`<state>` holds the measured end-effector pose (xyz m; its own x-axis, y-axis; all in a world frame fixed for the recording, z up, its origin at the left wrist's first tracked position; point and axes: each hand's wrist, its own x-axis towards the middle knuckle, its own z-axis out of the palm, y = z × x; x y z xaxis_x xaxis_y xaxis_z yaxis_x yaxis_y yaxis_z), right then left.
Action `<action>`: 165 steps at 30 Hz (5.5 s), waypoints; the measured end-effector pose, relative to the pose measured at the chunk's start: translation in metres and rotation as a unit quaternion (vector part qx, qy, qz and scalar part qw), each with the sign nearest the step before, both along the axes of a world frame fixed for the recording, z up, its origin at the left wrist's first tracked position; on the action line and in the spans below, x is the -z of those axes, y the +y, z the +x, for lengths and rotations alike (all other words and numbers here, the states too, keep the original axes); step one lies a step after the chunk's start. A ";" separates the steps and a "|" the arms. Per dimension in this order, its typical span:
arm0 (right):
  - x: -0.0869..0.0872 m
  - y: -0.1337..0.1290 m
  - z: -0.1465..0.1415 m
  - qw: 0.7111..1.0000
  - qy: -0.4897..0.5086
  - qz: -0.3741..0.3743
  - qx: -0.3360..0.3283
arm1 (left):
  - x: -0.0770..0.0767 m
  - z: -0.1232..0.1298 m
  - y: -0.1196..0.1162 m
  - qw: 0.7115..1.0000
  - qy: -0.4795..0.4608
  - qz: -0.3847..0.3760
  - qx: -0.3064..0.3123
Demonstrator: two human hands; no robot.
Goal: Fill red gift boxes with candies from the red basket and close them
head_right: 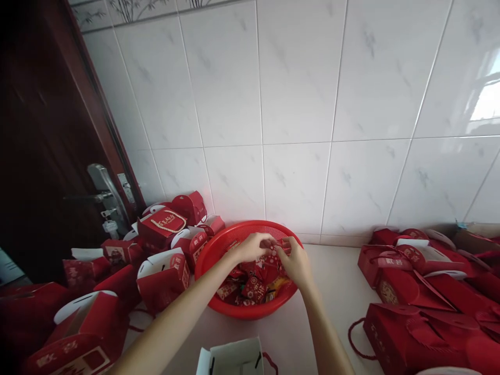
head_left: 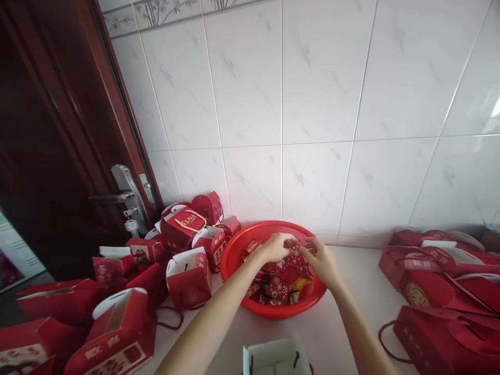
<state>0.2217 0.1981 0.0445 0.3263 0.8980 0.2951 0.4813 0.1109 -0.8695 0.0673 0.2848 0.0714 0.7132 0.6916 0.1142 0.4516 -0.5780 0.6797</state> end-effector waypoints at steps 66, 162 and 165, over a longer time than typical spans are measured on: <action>-0.020 -0.015 -0.031 0.908 0.412 0.020 -0.067 | 0.011 -0.060 0.008 0.989 -0.035 -0.115 -0.085; -0.075 -0.058 -0.026 0.904 0.362 -0.016 -0.227 | -0.034 -0.052 -0.101 0.920 -0.372 0.003 -0.123; -0.073 -0.057 -0.024 0.911 0.353 -0.014 -0.211 | -0.030 -0.053 -0.098 0.920 -0.370 0.015 -0.126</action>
<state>0.1981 0.1412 0.1172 0.0494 0.9914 0.1213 -0.2804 0.1303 -0.9510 0.0146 0.1873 0.1013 0.2509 0.8125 0.5262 -0.0062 -0.5422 0.8402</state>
